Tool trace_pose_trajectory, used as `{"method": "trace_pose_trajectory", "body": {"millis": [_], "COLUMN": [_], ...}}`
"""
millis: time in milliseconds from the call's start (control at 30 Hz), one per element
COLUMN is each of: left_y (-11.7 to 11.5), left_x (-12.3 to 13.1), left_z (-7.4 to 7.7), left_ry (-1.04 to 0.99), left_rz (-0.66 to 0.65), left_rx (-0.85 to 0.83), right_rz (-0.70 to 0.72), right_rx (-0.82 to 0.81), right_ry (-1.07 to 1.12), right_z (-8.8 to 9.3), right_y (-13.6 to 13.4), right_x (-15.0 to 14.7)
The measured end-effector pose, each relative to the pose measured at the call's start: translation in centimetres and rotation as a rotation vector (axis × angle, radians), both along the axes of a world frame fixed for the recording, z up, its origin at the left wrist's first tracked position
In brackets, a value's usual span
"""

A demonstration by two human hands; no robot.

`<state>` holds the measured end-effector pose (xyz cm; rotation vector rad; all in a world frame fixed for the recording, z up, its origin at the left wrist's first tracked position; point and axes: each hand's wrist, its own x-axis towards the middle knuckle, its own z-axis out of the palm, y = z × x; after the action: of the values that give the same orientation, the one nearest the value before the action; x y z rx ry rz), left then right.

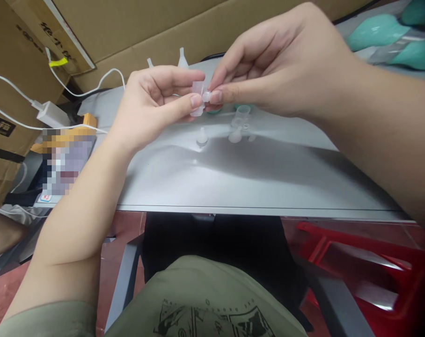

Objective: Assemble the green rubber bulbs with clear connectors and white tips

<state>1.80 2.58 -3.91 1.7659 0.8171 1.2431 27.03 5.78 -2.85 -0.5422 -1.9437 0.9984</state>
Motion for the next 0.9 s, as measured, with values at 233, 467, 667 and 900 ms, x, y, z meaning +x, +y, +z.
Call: {"method": "trace_pose_trajectory", "body": {"millis": [233, 467, 667, 900], "left_y": [-0.1, -0.3, -0.1, 0.2], "left_x": [0.3, 0.4, 0.5, 0.7], "left_z": [0.2, 0.2, 0.4, 0.5], "left_ry": [0.021, 0.028, 0.036, -0.017], "left_rz": [0.076, 0.105, 0.066, -0.04], "left_rx": [-0.034, -0.026, -0.05, -0.11], "right_rz": [-0.011, -0.001, 0.168, -0.059], "right_rx": [-0.032, -0.039, 0.038, 0.342], "right_ry": [0.005, 0.054, 0.102, -0.135], "right_z": [-0.3, -0.6, -0.7, -1.0], "right_y": [-0.1, 0.0, 1.1, 0.6], "right_x": [-0.2, -0.3, 0.0, 0.6]}}
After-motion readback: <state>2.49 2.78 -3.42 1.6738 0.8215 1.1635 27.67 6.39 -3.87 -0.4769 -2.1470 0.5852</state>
